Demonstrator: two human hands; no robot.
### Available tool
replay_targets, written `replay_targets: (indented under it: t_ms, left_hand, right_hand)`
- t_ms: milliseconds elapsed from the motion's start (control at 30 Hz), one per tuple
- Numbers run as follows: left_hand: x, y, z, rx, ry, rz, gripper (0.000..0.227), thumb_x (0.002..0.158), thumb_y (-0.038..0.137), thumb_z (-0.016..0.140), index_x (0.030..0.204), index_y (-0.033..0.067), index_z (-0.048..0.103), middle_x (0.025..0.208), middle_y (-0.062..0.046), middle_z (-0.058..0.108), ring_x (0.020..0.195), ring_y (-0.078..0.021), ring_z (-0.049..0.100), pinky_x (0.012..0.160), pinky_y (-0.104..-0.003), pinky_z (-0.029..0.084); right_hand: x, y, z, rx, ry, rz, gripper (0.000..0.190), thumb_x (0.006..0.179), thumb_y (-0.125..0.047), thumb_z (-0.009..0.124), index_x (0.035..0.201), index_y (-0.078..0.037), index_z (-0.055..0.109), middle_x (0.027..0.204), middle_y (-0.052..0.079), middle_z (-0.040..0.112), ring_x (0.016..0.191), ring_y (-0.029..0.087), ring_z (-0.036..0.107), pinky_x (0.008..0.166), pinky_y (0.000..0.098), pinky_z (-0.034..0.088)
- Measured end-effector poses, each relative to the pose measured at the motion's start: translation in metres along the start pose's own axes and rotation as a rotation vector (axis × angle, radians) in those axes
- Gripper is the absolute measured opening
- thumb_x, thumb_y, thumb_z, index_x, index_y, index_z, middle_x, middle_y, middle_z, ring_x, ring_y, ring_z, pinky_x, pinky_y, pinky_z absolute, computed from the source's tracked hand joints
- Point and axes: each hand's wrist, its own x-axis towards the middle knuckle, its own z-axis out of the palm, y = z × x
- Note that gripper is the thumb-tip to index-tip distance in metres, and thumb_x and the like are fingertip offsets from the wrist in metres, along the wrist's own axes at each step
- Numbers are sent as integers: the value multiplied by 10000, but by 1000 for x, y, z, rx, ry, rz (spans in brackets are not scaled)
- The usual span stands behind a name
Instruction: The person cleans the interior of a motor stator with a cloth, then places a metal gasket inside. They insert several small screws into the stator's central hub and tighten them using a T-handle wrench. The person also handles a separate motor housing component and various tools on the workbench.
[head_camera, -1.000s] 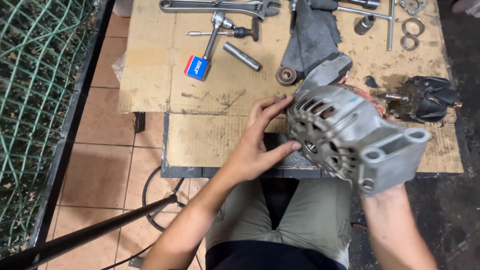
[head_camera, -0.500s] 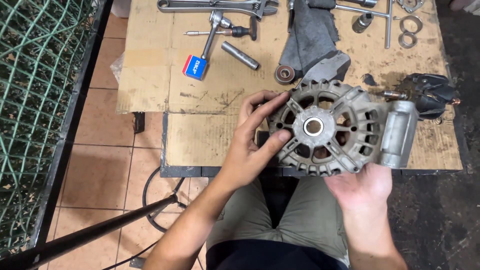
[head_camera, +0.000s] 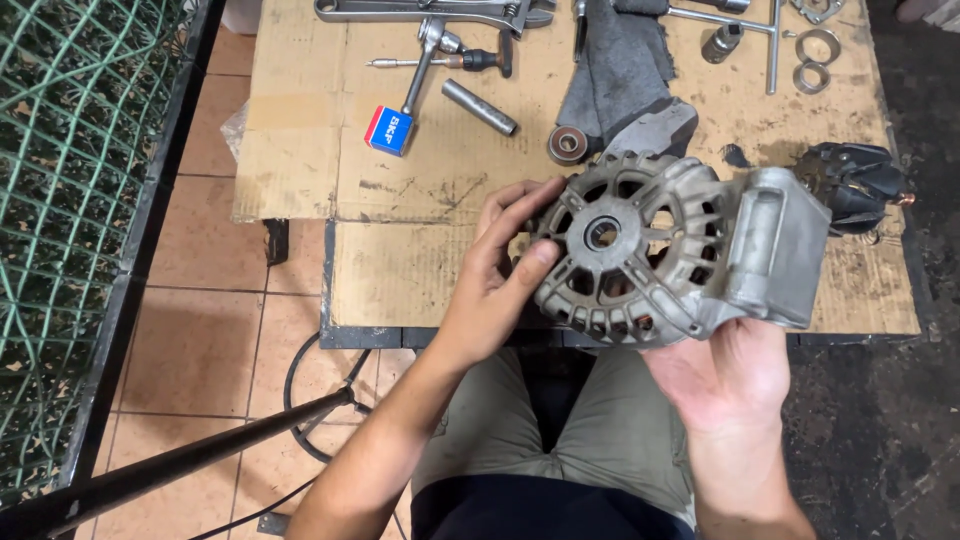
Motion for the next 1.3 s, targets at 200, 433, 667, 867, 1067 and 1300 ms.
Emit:
replay_targets:
  t_ms: [200, 433, 667, 867, 1067, 1300]
  left_hand:
    - [-13, -10, -2, -159, -55, 19, 740, 1064, 229, 871, 1708, 50, 551, 1657, -194, 577, 1606, -359, 526, 1383, -564, 382]
    - [-23, 1, -13, 140, -278, -82, 1261, 851, 443, 981, 1815, 98, 245, 1754, -184, 516, 1661, -320, 498, 1422, -454, 346]
    - [-40, -2, -27, 261, -304, -179, 1212, 891, 390, 970, 1818, 129, 234, 1897, -222, 308, 1785, -433, 191, 1434, -592, 155]
    - [-58, -17, -29, 401, -144, -73, 1120, 851, 487, 981, 1729, 84, 414, 1748, -176, 533, 1678, -445, 382, 1442, -662, 183]
    - [-39, -21, -25, 352, -128, -8, 1135, 774, 501, 1033, 1687, 122, 474, 1681, -193, 507, 1631, -397, 491, 1397, -587, 402]
    - [-43, -24, -19, 248, -104, 67, 815, 840, 365, 1007, 1501, 79, 625, 1521, -188, 708, 1495, -386, 669, 1295, -528, 540]
  right_hand:
    - [-4, -36, -72, -628, -173, -215, 503, 1080, -426, 955, 1428, -158, 709, 1424, 29, 702, 1315, 242, 619, 1180, 525, 519]
    - [7, -74, -106, -1487, -321, -271, 394, 1103, -326, 648, 1217, 27, 778, 1211, 175, 833, 860, 216, 814, 702, 308, 684]
    - [43, -78, -55, -1938, -1183, -353, 340, 1140, -404, 607, 1086, -122, 789, 1041, 53, 827, 977, 225, 780, 1086, 502, 487]
    - [41, -99, -57, -2086, -1385, -187, 256, 1040, -303, 728, 1263, -224, 823, 1160, -44, 857, 1332, 268, 693, 1333, 785, 199]
    - [44, -122, -77, -2224, -1336, -315, 512, 843, -121, 809, 1328, -282, 780, 1533, 32, 719, 1512, 348, 574, 1338, 755, 292]
    - [20, -111, -129, -2084, -750, -307, 722, 1113, -530, 574, 1719, -148, 486, 1784, 228, 484, 1589, 369, 549, 1358, 646, 454]
